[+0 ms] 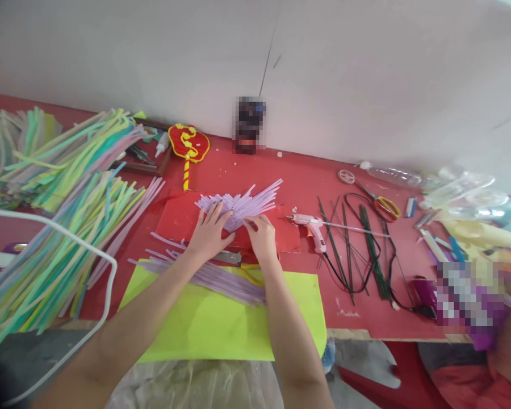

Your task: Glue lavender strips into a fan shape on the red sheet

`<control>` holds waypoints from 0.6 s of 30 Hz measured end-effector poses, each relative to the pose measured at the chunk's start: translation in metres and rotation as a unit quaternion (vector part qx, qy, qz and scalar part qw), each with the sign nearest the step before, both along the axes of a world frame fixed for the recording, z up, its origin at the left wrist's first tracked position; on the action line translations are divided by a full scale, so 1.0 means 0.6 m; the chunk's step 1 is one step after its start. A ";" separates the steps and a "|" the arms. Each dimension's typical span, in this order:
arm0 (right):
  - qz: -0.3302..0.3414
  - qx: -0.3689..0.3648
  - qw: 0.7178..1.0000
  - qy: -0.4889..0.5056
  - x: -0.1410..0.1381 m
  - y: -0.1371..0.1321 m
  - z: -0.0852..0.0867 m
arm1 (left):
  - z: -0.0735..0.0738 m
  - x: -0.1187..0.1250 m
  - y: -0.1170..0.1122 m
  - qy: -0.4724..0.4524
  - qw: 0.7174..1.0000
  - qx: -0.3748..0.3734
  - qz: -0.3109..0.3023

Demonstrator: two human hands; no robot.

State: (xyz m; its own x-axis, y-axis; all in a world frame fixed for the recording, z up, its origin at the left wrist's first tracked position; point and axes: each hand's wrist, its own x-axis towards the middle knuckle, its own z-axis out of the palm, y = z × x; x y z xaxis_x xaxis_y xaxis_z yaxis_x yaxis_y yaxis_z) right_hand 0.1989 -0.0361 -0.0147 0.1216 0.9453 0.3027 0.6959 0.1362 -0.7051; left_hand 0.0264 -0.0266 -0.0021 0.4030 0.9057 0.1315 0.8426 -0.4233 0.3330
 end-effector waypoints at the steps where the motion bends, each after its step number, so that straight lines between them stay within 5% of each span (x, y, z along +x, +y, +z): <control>1: 0.009 0.001 1.000 0.005 -0.002 -0.001 -0.001 | 0.001 0.000 -0.001 0.002 1.000 -0.001 0.000; 18: 0.035 -0.034 0.999 0.016 -0.006 -0.006 0.001 | -0.004 0.005 -0.003 0.029 1.000 0.004 0.005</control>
